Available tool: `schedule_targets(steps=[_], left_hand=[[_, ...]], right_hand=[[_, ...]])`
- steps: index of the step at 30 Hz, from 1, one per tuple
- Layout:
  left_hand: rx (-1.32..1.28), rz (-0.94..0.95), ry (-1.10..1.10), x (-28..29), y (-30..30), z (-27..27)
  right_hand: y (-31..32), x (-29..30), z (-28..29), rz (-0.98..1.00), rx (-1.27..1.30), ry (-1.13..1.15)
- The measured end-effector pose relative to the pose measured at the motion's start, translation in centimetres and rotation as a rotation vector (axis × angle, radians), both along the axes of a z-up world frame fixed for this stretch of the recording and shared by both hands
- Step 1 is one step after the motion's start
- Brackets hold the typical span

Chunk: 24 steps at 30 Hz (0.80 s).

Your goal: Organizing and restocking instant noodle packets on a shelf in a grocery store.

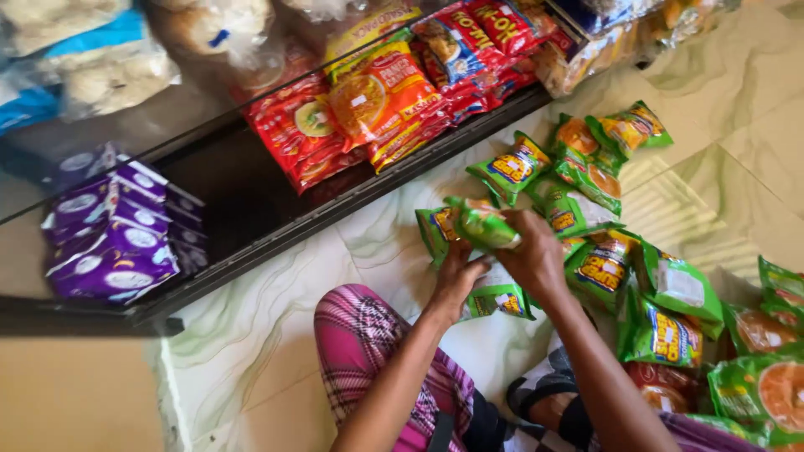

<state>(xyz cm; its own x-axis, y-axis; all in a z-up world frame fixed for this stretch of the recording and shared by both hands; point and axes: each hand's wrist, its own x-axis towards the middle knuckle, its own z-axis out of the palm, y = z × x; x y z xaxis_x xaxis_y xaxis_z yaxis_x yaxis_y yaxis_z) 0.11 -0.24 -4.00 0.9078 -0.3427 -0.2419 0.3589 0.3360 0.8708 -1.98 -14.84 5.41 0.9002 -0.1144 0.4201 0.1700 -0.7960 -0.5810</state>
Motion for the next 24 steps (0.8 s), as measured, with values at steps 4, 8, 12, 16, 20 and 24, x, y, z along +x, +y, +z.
schedule_targets(steps=[4,8,12,16,20,24], left_hand=[[0.075,-0.070,0.037,0.4,1.3,-4.2],[-0.088,-0.049,0.287,1.1,3.4,-5.9],[-0.046,0.074,0.303,0.8,3.7,0.2],[0.076,0.110,0.135,0.6,3.2,-0.7],[0.307,0.107,0.072,0.8,3.0,-1.1],[0.488,0.110,-0.130,1.1,3.3,-4.0]], right_hand=[[-0.5,-0.4,-1.3,0.025,-0.005,0.042],[-0.6,-0.6,-1.8,0.190,-0.084,0.036],[0.7,-0.9,-0.9,0.208,-0.151,0.233],[0.6,-0.9,0.1,0.271,-0.141,0.313],[-0.9,-0.6,-2.4,0.383,-0.018,0.265],[-1.8,0.4,-8.7,0.035,0.686,0.262]])
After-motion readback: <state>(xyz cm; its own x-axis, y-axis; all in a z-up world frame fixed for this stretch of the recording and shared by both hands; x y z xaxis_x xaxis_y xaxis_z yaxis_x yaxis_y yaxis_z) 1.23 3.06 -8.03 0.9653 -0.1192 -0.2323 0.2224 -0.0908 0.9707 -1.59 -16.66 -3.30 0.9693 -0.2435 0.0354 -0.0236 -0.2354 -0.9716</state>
